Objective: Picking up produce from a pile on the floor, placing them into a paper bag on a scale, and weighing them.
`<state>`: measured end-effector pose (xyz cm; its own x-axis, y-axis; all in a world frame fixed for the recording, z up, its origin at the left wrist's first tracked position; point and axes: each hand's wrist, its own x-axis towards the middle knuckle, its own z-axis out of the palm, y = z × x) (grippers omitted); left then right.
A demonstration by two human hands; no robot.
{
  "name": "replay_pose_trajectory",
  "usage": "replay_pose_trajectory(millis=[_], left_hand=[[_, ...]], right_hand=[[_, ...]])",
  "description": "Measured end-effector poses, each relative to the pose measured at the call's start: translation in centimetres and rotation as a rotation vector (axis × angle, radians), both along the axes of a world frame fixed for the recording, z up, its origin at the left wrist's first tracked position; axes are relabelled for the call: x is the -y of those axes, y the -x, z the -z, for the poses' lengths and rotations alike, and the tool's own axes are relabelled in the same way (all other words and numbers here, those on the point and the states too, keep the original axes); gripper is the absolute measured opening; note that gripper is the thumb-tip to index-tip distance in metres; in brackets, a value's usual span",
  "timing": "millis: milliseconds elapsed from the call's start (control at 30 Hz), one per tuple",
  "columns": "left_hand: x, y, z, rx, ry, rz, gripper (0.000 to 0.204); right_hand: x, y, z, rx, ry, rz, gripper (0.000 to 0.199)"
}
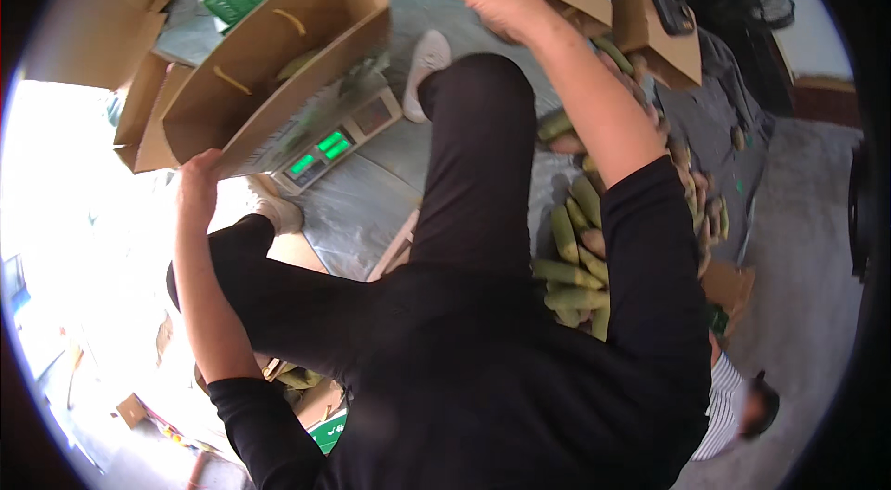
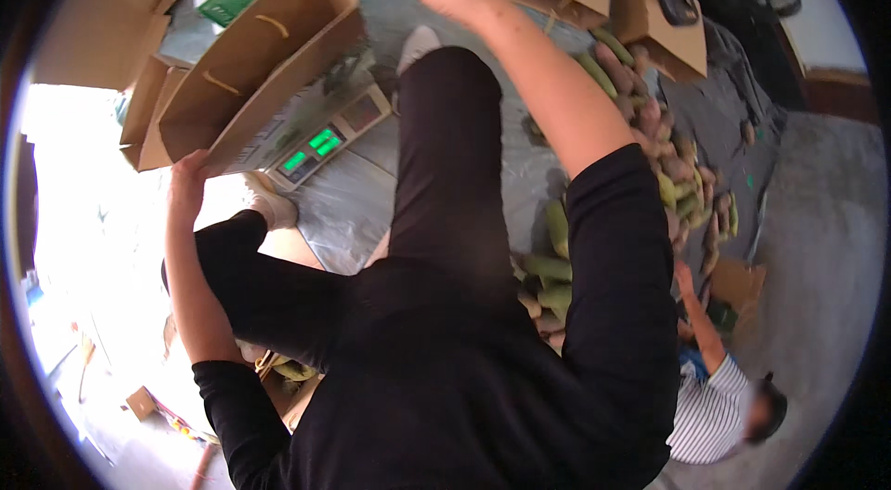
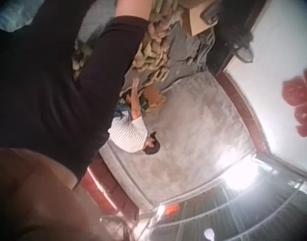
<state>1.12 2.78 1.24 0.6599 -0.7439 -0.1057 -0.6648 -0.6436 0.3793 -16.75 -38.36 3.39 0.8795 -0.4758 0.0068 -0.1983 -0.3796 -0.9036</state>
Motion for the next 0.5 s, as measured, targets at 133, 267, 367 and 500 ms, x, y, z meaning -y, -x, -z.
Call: replay_pose_trajectory(millis=[133, 267, 367, 500], left_hand=[[-0.3, -0.9, 0.4, 0.014, -0.104, -0.005, 0.025], [-1.2, -1.8, 1.9, 0.017, -0.039, 0.001, 0.026], [-0.6, -1.0, 1.1, 0.02, -0.093, 0.014, 0.026], [-1.0, -1.8, 2.2, -0.036, -0.133, -0.019, 0.027]], right_hand=[[3.4, 9.5, 2.9, -0.133, 0.013, 0.19, 0.026], [5.2, 21.6, 12.2, -0.344, 0.076, 0.332, 0.023], [3.2, 29.7, 18.2, -0.66, 0.195, 0.288, 0.023], [-0.5, 38.1, 22.9, -0.977, 0.548, -0.022, 0.019]])
